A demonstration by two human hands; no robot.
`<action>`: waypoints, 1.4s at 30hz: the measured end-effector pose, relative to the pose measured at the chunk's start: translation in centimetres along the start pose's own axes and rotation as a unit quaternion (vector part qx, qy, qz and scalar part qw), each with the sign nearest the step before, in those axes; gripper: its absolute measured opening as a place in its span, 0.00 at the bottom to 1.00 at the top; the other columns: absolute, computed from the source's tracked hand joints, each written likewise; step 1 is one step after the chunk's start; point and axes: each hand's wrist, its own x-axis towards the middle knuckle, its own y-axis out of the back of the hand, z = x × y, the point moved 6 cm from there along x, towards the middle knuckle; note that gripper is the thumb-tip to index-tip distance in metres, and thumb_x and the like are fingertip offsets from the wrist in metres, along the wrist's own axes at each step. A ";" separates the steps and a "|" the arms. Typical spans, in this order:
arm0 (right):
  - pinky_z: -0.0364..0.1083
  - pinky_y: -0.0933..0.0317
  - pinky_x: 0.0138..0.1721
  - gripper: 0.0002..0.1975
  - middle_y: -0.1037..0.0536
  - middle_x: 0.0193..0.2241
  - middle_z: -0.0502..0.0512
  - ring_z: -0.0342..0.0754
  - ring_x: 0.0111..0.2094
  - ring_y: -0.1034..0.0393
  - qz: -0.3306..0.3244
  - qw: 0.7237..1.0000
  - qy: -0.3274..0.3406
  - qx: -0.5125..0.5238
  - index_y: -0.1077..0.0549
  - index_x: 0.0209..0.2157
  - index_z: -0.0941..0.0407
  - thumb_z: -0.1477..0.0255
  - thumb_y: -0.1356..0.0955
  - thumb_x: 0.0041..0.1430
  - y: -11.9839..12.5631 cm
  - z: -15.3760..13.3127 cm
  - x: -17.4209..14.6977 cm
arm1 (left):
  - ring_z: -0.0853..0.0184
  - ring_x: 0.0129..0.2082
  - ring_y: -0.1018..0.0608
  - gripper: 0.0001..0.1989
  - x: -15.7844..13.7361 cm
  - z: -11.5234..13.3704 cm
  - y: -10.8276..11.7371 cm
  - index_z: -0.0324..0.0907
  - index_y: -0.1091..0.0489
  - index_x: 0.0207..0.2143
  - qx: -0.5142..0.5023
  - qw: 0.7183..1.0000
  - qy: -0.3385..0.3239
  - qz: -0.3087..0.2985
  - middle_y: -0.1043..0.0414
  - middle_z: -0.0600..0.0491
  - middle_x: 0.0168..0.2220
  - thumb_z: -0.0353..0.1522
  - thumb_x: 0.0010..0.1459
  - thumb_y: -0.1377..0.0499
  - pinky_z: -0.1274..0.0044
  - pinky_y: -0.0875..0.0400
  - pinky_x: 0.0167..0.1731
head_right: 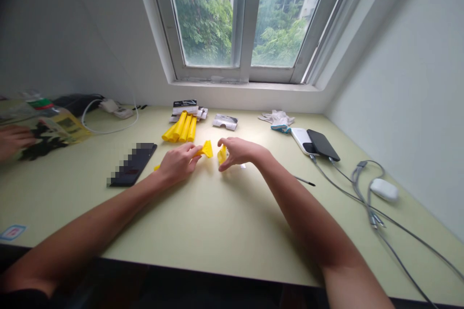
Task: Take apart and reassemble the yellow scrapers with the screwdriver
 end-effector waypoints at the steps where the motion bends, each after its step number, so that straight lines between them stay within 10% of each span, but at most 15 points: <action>1: 0.48 0.36 0.41 0.43 0.26 0.46 0.60 0.56 0.44 0.30 0.002 1.000 0.009 -0.004 0.34 0.55 0.54 0.48 0.27 0.39 -0.5 -0.6 0.5 | 0.63 0.37 0.25 0.14 0.0 -0.4 0.2 0.46 0.32 0.50 0.001 1.000 0.014 0.009 0.28 0.51 0.40 0.37 0.65 0.48 0.75 0.35 0.30; 42: 0.45 0.39 0.42 0.10 0.20 0.37 0.54 0.50 0.39 0.27 0.047 0.997 0.042 -0.045 0.22 0.37 0.54 0.76 0.32 0.52 -1.3 1.9 0.9 | 0.62 0.42 0.26 0.15 -0.9 3.7 -0.2 0.46 0.33 0.53 -0.030 0.994 -0.096 -0.033 0.28 0.48 0.44 0.36 0.65 0.49 0.72 0.31 0.39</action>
